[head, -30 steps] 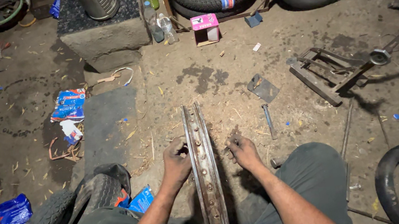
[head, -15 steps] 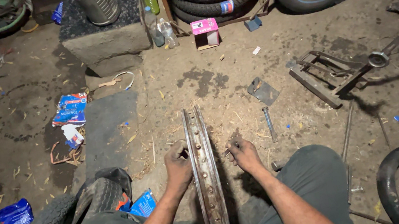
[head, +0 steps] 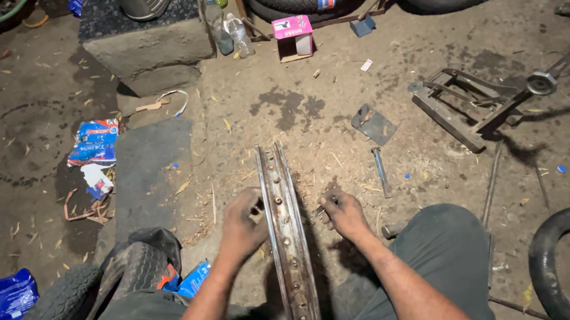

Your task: The person sits on the ground holding a motorcycle wheel rim on their lap and works on the spokes, using a small hand tool to turn the spoke nipples around the rim while rotating the wheel to reach different sections.

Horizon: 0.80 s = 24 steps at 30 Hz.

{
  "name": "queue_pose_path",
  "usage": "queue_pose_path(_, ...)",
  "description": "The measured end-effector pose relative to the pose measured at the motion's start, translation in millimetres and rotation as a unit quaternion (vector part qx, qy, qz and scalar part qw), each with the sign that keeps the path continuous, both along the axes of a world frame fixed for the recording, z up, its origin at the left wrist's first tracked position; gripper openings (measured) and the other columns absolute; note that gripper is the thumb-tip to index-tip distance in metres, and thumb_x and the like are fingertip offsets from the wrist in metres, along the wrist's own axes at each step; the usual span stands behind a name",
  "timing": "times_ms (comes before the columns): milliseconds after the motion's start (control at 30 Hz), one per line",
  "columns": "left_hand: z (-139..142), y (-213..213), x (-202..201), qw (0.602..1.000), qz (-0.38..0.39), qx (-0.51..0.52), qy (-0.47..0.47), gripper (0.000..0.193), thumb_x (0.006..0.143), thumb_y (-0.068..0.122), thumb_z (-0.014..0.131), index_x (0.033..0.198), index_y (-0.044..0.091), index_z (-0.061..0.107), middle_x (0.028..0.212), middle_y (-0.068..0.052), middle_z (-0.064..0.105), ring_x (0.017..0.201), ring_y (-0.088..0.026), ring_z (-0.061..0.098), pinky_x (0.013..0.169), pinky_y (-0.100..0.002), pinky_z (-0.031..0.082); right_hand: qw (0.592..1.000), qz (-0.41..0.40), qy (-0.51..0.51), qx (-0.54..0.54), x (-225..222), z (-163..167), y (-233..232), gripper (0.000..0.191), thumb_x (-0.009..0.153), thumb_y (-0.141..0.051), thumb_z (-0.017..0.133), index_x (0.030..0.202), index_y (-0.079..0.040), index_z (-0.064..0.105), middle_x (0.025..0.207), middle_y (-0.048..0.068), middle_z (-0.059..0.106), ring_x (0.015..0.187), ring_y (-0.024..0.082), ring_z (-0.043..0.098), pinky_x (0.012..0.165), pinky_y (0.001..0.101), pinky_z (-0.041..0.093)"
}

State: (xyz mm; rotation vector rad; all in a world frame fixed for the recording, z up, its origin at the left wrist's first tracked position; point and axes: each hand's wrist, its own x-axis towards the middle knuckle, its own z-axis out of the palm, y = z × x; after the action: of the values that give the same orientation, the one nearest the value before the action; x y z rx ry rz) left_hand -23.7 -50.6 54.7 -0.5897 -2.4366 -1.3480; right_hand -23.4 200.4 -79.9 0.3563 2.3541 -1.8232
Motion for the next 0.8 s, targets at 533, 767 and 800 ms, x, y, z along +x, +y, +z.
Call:
queue_pose_path(533, 72.5, 32.7, 16.3, 0.981, 0.057, -0.18, 0.035, 0.024, 0.073, 0.017, 0.078, 0.091, 0.004, 0.07, 0.132, -0.024, 0.056, 0.119, -0.043, 0.054, 0.099, -0.05, 0.046, 0.998, -0.012, 0.02, -0.062, 0.1, 6.1, 3.6, 0.02, 0.098, -0.02, 0.065, 0.095, -0.001, 0.069, 0.063, 0.007, 0.067, 0.05, 0.013, 0.061, 0.045, 0.0306, 0.051)
queue_pose_path(767, 70.9, 30.1, 7.1, 0.974, 0.028, -0.224, -0.025, 0.032, 0.072, 0.016, 0.075, 0.101, 0.003, 0.068, 0.126, -0.02, 0.058, 0.115, -0.042, 0.055, 0.094, -0.049, 0.05, 0.997, -0.017, 0.024, -0.078, -0.2, 12.5, 1.1, 0.017, 0.096, -0.018, 0.065, 0.094, -0.002, 0.066, 0.072, 0.006, 0.071, 0.053, 0.013, 0.063, 0.044, 0.0304, 0.052)
queue_pose_path(800, 71.5, 30.2, 5.4, 0.972, 0.022, -0.231, -0.043, 0.031, 0.073, 0.015, 0.073, 0.102, 0.004, 0.068, 0.124, -0.018, 0.059, 0.115, -0.041, 0.056, 0.094, -0.049, 0.051, 0.997, -0.014, 0.028, -0.069, -0.3, 12.8, 1.0, 0.016, 0.096, -0.018, 0.065, 0.095, -0.002, 0.067, 0.072, 0.007, 0.071, 0.052, 0.013, 0.063, 0.044, 0.0303, 0.052)
